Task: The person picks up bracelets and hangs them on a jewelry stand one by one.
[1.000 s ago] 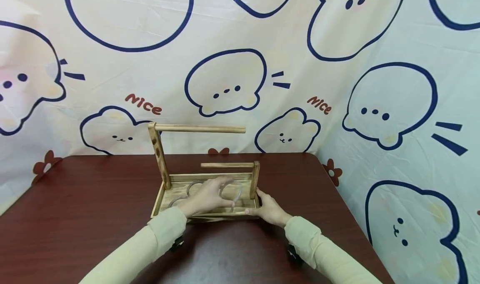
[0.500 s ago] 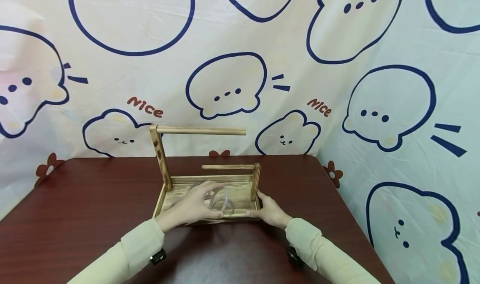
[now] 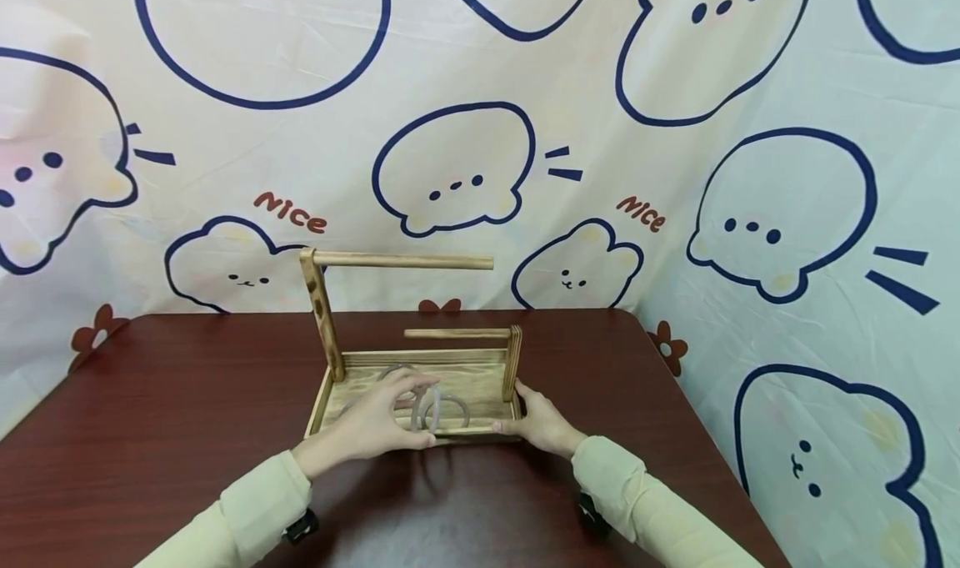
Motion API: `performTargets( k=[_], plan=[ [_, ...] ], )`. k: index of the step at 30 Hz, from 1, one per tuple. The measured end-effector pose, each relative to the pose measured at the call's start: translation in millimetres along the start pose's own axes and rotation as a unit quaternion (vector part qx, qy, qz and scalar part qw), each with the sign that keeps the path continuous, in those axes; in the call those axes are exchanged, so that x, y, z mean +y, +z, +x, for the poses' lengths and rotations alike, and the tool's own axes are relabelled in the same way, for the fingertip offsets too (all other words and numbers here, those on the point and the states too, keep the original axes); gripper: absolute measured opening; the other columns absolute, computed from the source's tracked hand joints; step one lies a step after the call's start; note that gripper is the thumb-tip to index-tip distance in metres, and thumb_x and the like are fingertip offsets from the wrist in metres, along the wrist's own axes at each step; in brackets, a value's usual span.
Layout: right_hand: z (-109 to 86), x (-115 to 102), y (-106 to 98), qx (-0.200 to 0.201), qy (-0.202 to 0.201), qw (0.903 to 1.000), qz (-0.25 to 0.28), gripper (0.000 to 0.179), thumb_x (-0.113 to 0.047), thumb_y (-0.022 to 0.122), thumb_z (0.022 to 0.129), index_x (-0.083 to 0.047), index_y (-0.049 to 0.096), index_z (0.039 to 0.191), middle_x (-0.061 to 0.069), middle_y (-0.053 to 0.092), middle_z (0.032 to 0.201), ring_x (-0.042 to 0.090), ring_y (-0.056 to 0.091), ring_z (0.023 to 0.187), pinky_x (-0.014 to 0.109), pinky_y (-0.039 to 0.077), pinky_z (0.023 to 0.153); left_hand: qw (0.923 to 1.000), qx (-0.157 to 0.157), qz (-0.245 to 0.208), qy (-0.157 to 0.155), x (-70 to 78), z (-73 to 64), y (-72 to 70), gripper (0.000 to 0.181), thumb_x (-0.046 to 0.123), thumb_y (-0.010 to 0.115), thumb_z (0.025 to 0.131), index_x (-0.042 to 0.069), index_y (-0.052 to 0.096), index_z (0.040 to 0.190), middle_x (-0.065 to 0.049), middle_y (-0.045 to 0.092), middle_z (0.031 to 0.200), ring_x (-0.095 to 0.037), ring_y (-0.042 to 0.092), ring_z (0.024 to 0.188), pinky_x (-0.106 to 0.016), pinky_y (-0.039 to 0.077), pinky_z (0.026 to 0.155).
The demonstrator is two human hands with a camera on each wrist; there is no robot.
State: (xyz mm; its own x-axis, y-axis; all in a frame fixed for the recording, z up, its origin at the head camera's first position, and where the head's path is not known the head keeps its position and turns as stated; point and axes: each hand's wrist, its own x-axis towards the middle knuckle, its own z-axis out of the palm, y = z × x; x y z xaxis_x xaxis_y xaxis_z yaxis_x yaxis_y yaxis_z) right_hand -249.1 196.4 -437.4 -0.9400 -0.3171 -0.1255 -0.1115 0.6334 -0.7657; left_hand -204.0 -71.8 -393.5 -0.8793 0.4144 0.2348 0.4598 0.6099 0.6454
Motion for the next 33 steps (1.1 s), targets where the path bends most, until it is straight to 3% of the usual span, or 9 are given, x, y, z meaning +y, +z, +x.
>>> performTargets(
  k=[8,13,16,25,33],
  plan=[
    [0.6,-0.8,0.7,0.0,-0.002,1.0,-0.001,0.092,-0.029,0.073,0.077,0.005,0.02,0.143,0.022,0.022,0.148,0.037,0.021,0.136,0.052,0.027,0.105,0.9999,0.011,-0.002,-0.004,-8.2,-6.1,-5.8,0.071,0.036,0.081,0.064,0.024,0.053,0.128,0.0,0.052,0.12,-0.021,0.053,0.11,-0.04,0.047,0.085],
    [-0.1,0.3,1.1,0.001,0.0,1.0,-0.002,0.091,-0.029,0.073,0.077,0.004,0.02,0.144,0.021,0.022,0.149,0.036,0.021,0.136,0.052,0.028,0.105,0.9991,0.02,-0.036,-0.008,-12.2,-9.2,-8.9,0.07,0.029,0.082,0.065,0.017,0.053,0.128,0.0,0.053,0.115,-0.019,0.057,0.107,-0.035,0.049,0.088],
    [-0.1,0.8,0.9,0.001,0.0,1.0,-0.004,0.091,-0.029,0.073,0.077,0.004,0.02,0.144,0.022,0.022,0.148,0.036,0.022,0.136,0.052,0.028,0.105,0.9978,0.02,-0.063,-0.005,-13.7,-10.6,-11.4,0.07,0.023,0.081,0.067,0.015,0.051,0.13,-0.001,0.052,0.118,-0.022,0.057,0.109,-0.035,0.048,0.091],
    [-0.7,0.5,-0.3,0.001,-0.003,0.9999,-0.01,0.092,-0.03,0.073,0.077,0.005,0.021,0.143,0.023,0.023,0.148,0.037,0.022,0.136,0.052,0.027,0.105,0.9957,0.026,-0.085,-0.026,-20.1,-15.4,-18.5,0.07,0.025,0.08,0.069,0.014,0.05,0.132,-0.008,0.052,0.132,-0.033,0.055,0.114,-0.039,0.046,0.092],
    [-1.1,0.3,-0.1,0.0,-0.002,0.9999,-0.013,0.092,-0.031,0.073,0.077,0.005,0.021,0.143,0.023,0.023,0.148,0.037,0.022,0.136,0.052,0.028,0.105,0.9971,0.045,-0.058,-0.021,-25.8,-15.1,-25.2,0.071,0.024,0.08,0.069,0.012,0.05,0.132,-0.011,0.054,0.13,-0.033,0.055,0.113,-0.04,0.046,0.091]
  ],
)
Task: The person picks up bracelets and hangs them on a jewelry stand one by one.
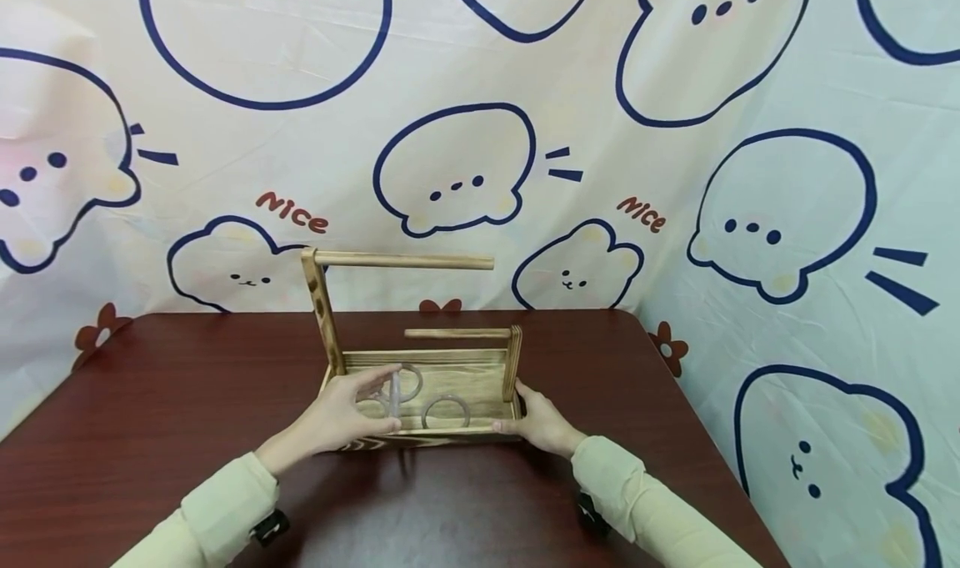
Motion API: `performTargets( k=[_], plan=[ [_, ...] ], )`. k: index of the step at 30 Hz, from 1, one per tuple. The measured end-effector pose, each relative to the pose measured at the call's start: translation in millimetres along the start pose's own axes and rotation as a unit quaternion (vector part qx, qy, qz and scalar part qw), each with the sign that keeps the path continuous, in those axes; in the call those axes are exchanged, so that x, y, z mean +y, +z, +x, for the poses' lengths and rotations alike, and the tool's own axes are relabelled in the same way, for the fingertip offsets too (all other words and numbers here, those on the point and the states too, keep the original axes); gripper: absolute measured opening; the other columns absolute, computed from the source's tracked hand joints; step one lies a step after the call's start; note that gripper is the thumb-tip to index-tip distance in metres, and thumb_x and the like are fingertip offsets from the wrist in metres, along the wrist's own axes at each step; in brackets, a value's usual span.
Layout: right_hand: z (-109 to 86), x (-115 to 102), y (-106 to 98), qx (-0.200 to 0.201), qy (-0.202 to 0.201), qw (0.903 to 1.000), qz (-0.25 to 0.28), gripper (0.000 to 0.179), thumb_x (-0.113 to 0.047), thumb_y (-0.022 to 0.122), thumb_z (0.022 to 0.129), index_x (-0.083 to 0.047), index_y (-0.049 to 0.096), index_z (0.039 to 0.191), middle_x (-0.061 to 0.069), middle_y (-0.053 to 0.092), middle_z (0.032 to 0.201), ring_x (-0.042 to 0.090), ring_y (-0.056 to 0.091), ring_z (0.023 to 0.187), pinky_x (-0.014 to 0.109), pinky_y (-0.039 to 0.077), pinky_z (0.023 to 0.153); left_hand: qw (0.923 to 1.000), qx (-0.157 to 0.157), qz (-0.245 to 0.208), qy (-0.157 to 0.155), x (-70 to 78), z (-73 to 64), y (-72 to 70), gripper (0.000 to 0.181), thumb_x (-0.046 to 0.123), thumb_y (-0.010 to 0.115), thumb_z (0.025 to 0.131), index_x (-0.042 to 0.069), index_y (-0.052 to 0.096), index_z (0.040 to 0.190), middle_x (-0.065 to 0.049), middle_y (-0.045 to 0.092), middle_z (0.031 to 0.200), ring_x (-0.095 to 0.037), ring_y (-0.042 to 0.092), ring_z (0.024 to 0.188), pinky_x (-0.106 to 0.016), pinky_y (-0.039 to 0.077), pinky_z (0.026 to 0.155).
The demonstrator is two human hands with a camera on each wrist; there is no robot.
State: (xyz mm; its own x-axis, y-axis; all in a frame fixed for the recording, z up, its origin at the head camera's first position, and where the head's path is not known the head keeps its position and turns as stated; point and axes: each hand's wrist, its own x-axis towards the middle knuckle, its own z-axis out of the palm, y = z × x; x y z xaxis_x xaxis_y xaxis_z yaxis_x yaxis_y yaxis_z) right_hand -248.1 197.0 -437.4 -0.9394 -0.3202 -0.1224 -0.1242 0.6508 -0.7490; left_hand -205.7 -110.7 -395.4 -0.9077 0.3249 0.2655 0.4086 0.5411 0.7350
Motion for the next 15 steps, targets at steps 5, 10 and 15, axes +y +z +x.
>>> performTargets(
  k=[5,10,15],
  plan=[
    [0.6,0.2,0.1,0.002,0.003,1.0,0.004,0.093,-0.032,0.073,0.076,0.004,0.021,0.143,0.022,0.023,0.148,0.036,0.022,0.136,0.052,0.028,0.105,0.9999,0.002,0.015,0.001,-6.8,4.9,-5.3,0.074,0.028,0.079,0.07,0.01,0.047,0.135,-0.013,0.053,0.13,-0.033,0.055,0.113,-0.042,0.047,0.091],
    [0.5,0.4,0.9,0.002,0.004,1.0,0.003,0.091,-0.031,0.073,0.077,0.004,0.021,0.143,0.021,0.024,0.148,0.036,0.022,0.136,0.052,0.028,0.105,0.9998,-0.003,-0.017,-0.008,-10.9,10.5,-13.4,0.075,0.025,0.078,0.072,0.01,0.043,0.137,-0.014,0.05,0.134,-0.031,0.052,0.118,-0.043,0.044,0.093],
    [0.1,0.8,0.7,0.005,-0.001,1.0,0.003,0.091,-0.03,0.073,0.077,0.004,0.021,0.143,0.021,0.024,0.148,0.036,0.022,0.136,0.052,0.028,0.105,0.9998,0.003,-0.018,-0.01,-10.7,16.5,-20.2,0.075,0.024,0.079,0.072,0.012,0.044,0.137,-0.012,0.052,0.132,-0.029,0.053,0.118,-0.043,0.044,0.095]
  ],
)
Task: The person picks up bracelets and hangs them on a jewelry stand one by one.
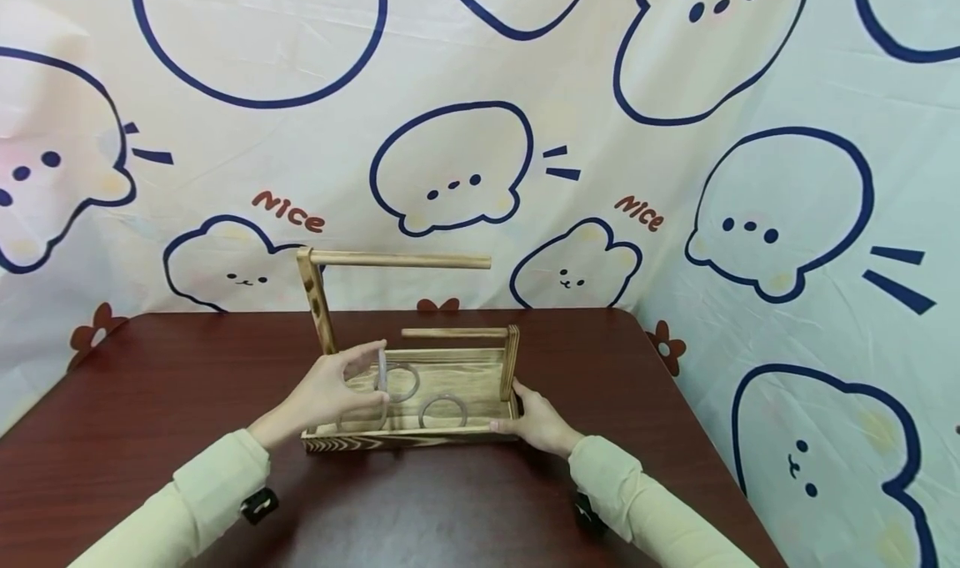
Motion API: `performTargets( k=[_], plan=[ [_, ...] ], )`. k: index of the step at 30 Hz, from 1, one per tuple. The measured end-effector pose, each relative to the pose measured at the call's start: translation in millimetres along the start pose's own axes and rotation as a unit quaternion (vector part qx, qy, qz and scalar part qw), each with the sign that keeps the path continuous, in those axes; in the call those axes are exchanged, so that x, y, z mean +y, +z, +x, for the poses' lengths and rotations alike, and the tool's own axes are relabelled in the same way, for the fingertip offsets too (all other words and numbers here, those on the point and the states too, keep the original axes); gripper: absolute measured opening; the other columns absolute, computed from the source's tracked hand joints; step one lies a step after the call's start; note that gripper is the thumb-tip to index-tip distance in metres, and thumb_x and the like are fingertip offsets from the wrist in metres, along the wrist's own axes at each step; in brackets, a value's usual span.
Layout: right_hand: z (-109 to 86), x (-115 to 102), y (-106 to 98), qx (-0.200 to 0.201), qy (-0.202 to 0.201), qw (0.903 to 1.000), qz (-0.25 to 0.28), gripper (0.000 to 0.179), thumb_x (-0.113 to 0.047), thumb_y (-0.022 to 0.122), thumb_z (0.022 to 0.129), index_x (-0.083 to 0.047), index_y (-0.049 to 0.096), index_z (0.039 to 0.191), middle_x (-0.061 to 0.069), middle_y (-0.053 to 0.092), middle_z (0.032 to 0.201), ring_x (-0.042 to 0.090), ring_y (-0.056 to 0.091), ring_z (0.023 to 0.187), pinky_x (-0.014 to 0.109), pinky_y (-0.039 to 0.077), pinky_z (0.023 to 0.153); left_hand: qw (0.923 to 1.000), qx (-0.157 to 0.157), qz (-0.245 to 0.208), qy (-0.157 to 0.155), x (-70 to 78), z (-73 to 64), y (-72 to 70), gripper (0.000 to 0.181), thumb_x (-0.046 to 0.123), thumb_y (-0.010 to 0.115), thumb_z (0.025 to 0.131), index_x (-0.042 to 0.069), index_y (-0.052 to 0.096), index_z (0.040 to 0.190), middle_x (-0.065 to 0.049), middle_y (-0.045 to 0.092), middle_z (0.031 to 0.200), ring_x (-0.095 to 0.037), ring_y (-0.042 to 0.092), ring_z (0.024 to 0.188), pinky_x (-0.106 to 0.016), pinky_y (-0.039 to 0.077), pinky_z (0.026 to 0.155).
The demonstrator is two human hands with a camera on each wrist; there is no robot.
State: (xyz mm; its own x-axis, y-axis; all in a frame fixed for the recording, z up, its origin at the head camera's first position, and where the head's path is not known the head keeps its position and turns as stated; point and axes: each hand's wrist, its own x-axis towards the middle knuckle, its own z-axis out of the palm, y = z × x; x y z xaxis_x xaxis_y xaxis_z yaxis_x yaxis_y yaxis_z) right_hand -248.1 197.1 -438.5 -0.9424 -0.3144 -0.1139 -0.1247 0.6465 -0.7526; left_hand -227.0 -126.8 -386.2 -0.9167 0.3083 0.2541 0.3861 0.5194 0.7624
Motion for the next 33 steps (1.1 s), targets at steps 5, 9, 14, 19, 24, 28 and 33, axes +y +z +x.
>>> performTargets(
  k=[5,9,14,19,24,28,33],
  plan=[
    [0.4,-1.5,-0.2,0.0,-0.001,1.0,-0.003,0.091,-0.03,0.073,0.077,0.005,0.021,0.143,0.022,0.024,0.148,0.036,0.022,0.136,0.052,0.028,0.105,1.0,-0.004,-0.002,-0.002,3.0,7.3,-8.0,0.075,0.024,0.078,0.072,0.013,0.043,0.137,-0.012,0.05,0.134,-0.028,0.049,0.121,-0.042,0.042,0.096],
    [0.7,-2.3,-0.3,0.003,-0.003,1.0,-0.007,0.091,-0.029,0.073,0.077,0.006,0.022,0.143,0.023,0.026,0.147,0.036,0.024,0.135,0.052,0.028,0.105,1.0,-0.007,-0.002,0.002,5.3,14.7,-12.2,0.074,0.023,0.078,0.073,0.012,0.043,0.138,-0.013,0.048,0.136,-0.028,0.049,0.122,-0.041,0.042,0.097],
    [0.4,-2.4,0.1,0.002,-0.005,1.0,-0.008,0.091,-0.029,0.073,0.077,0.007,0.022,0.142,0.024,0.025,0.147,0.037,0.024,0.135,0.052,0.028,0.105,0.9998,-0.013,-0.012,0.002,6.4,21.0,-14.4,0.073,0.02,0.077,0.074,0.01,0.042,0.138,-0.014,0.046,0.137,-0.028,0.047,0.124,-0.038,0.04,0.099],
    [-0.2,-2.2,0.2,0.002,-0.003,1.0,-0.003,0.091,-0.029,0.073,0.077,0.006,0.022,0.143,0.023,0.025,0.147,0.037,0.023,0.136,0.052,0.028,0.105,0.9998,-0.018,-0.011,0.001,8.2,26.5,-14.4,0.072,0.019,0.076,0.075,0.01,0.042,0.137,-0.014,0.046,0.138,-0.028,0.047,0.123,-0.038,0.041,0.099],
    [0.1,-1.5,0.6,-0.002,0.001,1.0,-0.001,0.091,-0.031,0.073,0.077,0.005,0.022,0.143,0.022,0.024,0.148,0.037,0.023,0.135,0.052,0.028,0.105,0.9998,-0.018,0.001,-0.004,10.8,32.6,-14.7,0.073,0.025,0.077,0.074,0.013,0.043,0.137,-0.013,0.046,0.137,-0.029,0.049,0.122,-0.039,0.041,0.098],
    [0.7,-0.9,0.6,-0.003,0.005,1.0,0.003,0.092,-0.032,0.074,0.076,0.004,0.021,0.143,0.022,0.024,0.148,0.036,0.022,0.136,0.052,0.028,0.105,0.9997,-0.021,0.008,-0.004,11.7,37.3,-14.1,0.073,0.027,0.077,0.073,0.014,0.043,0.137,-0.012,0.046,0.138,-0.029,0.048,0.123,-0.04,0.041,0.099],
    [1.8,0.2,-0.1,-0.002,0.005,1.0,0.005,0.092,-0.031,0.074,0.076,0.004,0.021,0.144,0.021,0.024,0.148,0.035,0.021,0.137,0.052,0.027,0.106,0.9995,-0.029,0.012,-0.003,11.4,44.0,-12.3,0.072,0.027,0.077,0.074,0.015,0.044,0.136,-0.009,0.046,0.138,-0.027,0.048,0.123,-0.039,0.041,0.1]
  ],
)
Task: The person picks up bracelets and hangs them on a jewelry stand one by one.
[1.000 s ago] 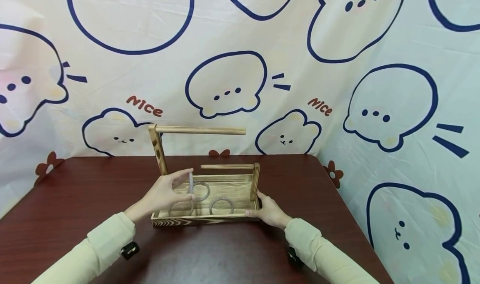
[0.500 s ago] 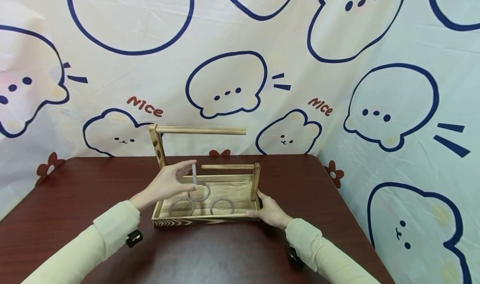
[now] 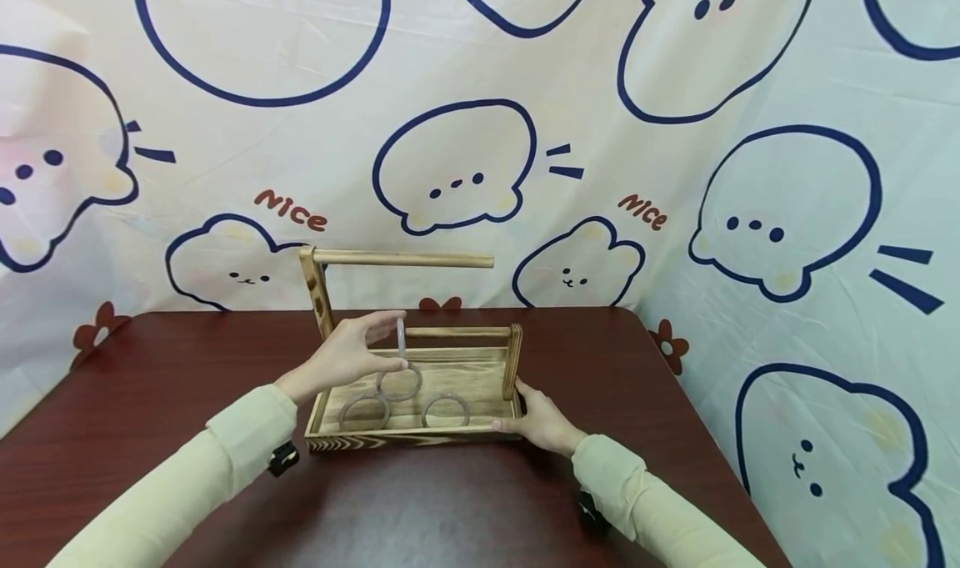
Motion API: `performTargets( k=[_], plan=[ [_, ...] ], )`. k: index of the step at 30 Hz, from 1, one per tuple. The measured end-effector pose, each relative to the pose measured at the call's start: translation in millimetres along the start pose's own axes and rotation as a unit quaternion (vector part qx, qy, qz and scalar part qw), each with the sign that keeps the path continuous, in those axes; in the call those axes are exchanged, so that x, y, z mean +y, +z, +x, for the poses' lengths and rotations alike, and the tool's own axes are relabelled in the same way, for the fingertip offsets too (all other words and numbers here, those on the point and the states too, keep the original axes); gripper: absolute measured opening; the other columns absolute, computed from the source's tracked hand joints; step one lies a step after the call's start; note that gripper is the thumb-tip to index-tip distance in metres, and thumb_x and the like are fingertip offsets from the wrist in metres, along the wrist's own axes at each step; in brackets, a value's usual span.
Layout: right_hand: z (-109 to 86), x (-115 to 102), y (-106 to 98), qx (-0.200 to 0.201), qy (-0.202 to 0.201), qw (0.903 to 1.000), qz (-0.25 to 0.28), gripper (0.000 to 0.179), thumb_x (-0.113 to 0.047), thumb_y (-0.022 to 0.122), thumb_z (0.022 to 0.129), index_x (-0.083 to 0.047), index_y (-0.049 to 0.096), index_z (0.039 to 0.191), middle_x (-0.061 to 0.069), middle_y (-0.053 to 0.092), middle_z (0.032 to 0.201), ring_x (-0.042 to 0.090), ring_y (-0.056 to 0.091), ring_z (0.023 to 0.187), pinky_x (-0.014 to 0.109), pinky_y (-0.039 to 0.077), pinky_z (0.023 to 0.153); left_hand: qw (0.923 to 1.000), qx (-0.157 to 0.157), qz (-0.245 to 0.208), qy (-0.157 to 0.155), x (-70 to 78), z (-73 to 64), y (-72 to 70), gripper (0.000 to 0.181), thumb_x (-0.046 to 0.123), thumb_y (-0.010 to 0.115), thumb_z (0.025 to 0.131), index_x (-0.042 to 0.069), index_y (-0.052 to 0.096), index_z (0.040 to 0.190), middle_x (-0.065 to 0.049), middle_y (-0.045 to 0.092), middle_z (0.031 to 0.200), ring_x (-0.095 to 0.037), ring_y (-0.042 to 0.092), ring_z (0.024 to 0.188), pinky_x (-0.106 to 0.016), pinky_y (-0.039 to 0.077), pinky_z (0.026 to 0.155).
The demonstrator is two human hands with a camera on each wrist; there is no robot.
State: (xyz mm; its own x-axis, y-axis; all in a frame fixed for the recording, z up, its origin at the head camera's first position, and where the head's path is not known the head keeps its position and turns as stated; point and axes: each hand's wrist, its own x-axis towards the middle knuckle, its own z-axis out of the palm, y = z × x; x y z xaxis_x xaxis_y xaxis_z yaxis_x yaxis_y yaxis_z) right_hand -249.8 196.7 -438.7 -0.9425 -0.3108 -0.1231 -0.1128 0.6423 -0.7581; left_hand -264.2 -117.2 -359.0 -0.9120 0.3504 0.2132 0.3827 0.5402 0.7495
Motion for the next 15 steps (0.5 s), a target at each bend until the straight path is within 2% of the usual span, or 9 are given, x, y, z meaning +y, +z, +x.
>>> performTargets(
  k=[7,15],
  plan=[
    [0.7,1.0,0.0,-0.001,-0.003,1.0,0.0,0.094,-0.033,0.074,0.075,0.004,0.021,0.144,0.022,0.024,0.148,0.036,0.021,0.136,0.052,0.028,0.105,0.9998,-0.012,0.009,0.014,3.5,10.0,-1.5,0.074,0.033,0.077,0.073,0.016,0.043,0.137,-0.008,0.046,0.139,-0.025,0.049,0.123,-0.039,0.042,0.098],
    [1.3,1.6,0.6,0.0,-0.004,1.0,-0.002,0.094,-0.033,0.074,0.075,0.004,0.022,0.143,0.021,0.024,0.148,0.036,0.022,0.136,0.052,0.028,0.105,0.9996,-0.027,0.011,0.004,6.4,16.9,1.9,0.075,0.033,0.077,0.073,0.019,0.043,0.137,-0.006,0.046,0.138,-0.022,0.048,0.124,-0.038,0.041,0.099]
  ],
)
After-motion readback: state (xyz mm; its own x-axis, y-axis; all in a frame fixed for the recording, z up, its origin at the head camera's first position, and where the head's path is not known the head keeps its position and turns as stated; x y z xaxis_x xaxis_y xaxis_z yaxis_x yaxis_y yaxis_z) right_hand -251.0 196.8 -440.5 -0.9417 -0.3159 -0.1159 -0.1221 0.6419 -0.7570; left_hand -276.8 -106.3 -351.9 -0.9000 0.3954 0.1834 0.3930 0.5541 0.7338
